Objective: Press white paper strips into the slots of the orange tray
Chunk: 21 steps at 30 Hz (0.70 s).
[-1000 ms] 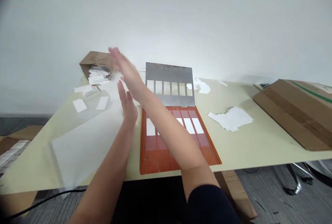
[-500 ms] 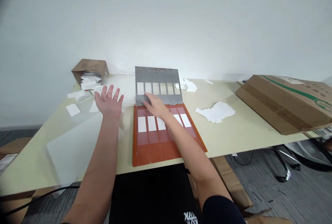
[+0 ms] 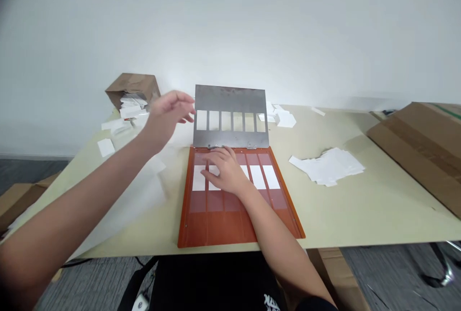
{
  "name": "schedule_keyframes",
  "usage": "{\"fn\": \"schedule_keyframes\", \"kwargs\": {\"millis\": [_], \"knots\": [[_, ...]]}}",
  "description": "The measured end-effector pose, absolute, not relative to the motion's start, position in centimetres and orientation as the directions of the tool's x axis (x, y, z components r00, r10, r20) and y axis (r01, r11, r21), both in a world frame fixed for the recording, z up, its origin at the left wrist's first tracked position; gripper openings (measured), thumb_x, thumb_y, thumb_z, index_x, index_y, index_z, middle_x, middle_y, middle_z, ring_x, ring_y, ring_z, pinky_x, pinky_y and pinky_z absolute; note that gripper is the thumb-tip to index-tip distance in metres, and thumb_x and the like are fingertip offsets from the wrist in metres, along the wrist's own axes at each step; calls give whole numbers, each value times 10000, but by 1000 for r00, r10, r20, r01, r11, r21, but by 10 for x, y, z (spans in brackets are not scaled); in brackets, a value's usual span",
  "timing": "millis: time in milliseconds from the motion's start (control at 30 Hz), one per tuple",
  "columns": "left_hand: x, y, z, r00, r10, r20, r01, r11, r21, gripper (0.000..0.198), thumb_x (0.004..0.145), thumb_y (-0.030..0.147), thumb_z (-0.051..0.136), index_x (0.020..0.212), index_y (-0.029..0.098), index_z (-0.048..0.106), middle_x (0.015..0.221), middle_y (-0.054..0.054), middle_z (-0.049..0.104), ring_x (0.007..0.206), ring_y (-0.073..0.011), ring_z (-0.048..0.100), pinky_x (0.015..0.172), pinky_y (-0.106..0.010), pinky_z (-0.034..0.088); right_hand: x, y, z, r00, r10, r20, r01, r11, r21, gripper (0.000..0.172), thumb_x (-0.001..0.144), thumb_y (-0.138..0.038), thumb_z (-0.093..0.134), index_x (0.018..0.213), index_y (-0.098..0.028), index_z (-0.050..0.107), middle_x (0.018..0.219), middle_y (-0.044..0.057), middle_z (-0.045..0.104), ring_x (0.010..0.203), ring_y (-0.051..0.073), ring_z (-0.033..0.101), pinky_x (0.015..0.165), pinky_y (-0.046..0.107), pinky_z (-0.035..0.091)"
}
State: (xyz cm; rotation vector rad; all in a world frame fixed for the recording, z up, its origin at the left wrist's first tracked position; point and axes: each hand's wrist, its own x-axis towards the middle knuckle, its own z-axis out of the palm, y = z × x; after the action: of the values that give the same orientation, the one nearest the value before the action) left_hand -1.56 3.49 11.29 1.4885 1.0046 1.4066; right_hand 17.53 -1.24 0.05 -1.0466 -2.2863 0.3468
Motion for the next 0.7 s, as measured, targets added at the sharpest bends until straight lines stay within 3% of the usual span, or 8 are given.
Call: {"fn": "schedule_keyframes", "kwargs": {"millis": [100, 200, 367, 500, 600, 700], "knots": [[-18, 27, 76, 194, 924, 330, 224, -370, 902, 47, 786, 210, 686, 826, 213, 709, 795, -8, 680, 653, -141, 601, 619, -261, 459, 176, -21, 2, -566, 730, 383, 584, 683, -439, 285, 841, -385, 682, 1081, -255, 600, 1114, 74, 725, 1237, 307, 563, 1133, 578, 254], [-19, 23, 66, 233, 931, 282, 264, -340, 903, 66, 785, 187, 691, 819, 216, 740, 857, -11, 718, 675, -145, 613, 642, -269, 476, 176, -26, 3, -592, 725, 352, 591, 687, -423, 283, 830, -382, 701, 1051, -254, 578, 1108, 69, 723, 1239, 316, 555, 1143, 619, 203], [-40, 25, 108, 29, 946, 321, 156, -322, 934, 154, 815, 73, 667, 930, 146, 740, 883, -19, 688, 788, -141, 664, 760, -256, 486, 178, -29, 2, -620, 702, 350, 582, 711, -395, 214, 864, -351, 661, 1034, -255, 574, 1099, 72, 723, 1190, 306, 583, 1130, 630, 213], [-78, 16, 131, -123, 928, 352, 241, -316, 918, 181, 901, 162, 585, 1033, 161, 709, 867, 6, 660, 744, -115, 684, 751, -253, 476, 181, -31, 2, -618, 684, 388, 567, 729, -383, 205, 881, -343, 647, 1043, -248, 564, 1069, 48, 730, 1171, 287, 592, 1134, 601, 216], [-112, 0, 127, -127, 944, 306, 287, -260, 922, 189, 828, 251, 683, 1006, 189, 700, 920, -29, 696, 734, -146, 681, 694, -275, 504, 184, -32, 1, -612, 677, 409, 563, 736, -376, 192, 885, -332, 640, 1044, -253, 566, 1060, 38, 736, 1152, 277, 603, 1123, 560, 234], [-151, -34, 113, -147, 961, 236, 476, -140, 868, 362, 763, 381, 744, 1064, 191, 677, 1031, -72, 693, 792, -173, 670, 738, -316, 527, 186, -33, 0, -617, 654, 438, 544, 757, -363, 177, 885, -325, 638, 1031, -255, 567, 1069, 36, 736, 1113, 268, 619, 1109, 534, 241]]}}
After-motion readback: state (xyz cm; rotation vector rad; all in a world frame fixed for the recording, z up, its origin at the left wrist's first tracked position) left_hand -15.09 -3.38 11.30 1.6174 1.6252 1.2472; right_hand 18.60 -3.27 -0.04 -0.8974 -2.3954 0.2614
